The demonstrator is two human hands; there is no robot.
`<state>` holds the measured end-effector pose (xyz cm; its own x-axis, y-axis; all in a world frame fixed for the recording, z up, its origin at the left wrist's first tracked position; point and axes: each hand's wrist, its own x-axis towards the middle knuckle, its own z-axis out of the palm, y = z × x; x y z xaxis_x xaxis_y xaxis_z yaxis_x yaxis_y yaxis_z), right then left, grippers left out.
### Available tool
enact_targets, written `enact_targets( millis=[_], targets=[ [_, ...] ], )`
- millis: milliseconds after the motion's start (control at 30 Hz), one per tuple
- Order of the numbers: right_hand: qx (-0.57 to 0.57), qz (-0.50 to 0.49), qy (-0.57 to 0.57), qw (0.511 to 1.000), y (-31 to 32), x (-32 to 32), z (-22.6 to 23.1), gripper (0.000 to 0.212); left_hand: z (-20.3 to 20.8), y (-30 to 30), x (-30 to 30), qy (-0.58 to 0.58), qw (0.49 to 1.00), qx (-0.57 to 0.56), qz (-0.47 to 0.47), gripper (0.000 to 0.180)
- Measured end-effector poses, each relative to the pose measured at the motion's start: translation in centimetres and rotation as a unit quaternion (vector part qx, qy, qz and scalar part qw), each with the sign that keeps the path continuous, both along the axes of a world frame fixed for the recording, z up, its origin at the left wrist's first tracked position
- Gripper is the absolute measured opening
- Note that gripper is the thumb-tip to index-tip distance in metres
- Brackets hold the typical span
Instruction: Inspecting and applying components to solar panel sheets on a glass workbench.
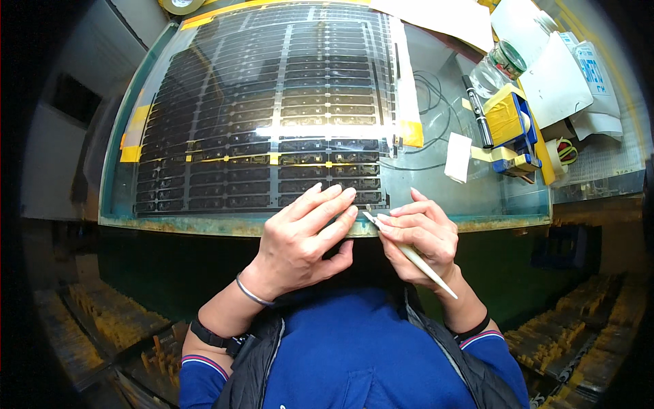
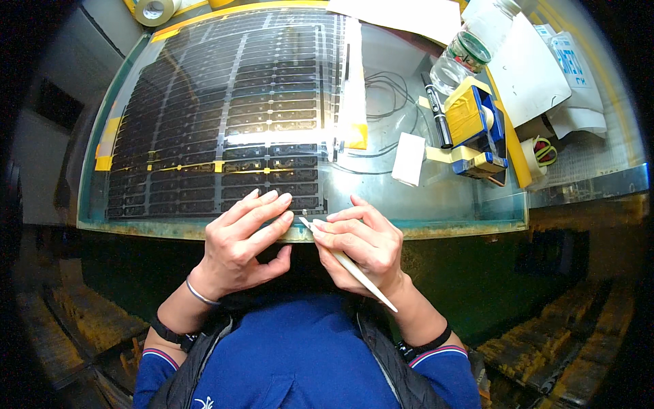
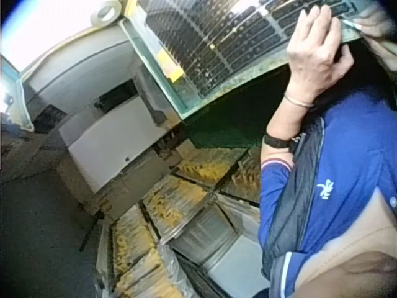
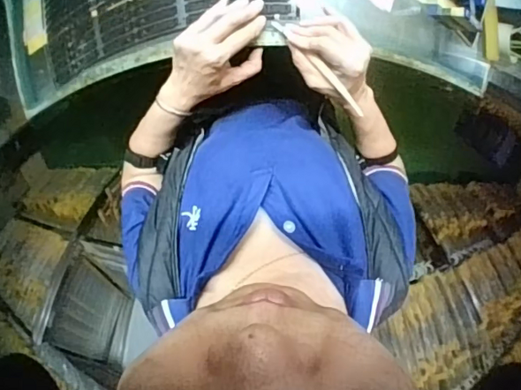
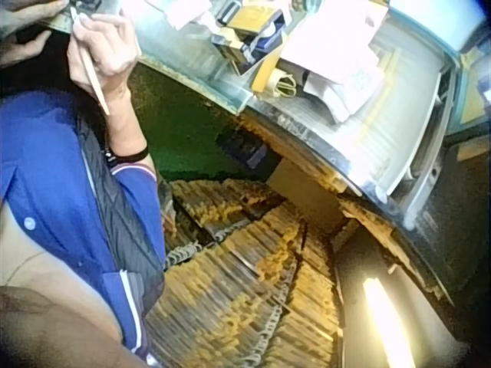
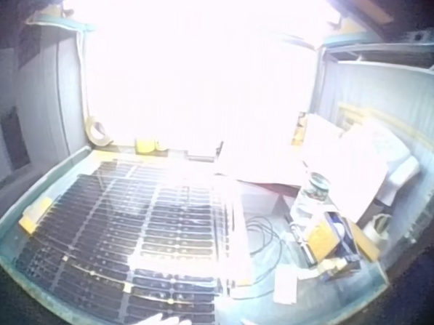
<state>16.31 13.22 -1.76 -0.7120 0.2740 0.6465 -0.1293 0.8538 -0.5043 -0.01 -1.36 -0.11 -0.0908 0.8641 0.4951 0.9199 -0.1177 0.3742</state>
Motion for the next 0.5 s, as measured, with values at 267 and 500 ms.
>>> enact_targets(
  millis=[267,500],
  targets=[
    [-0.102,-0.032,-0.008,0.994,-0.8,0.6,0.0,0.008,0.3,-0.1,0.4,-0.01,1.0,0.008,0.01,0.033],
    [-0.007,-0.059,-0.002,0.998,-0.3,-1.6,0.3,0.019,0.8,1.2,-0.6,-0.031,0.999,0.03,0.007,0.015]
  ],
)
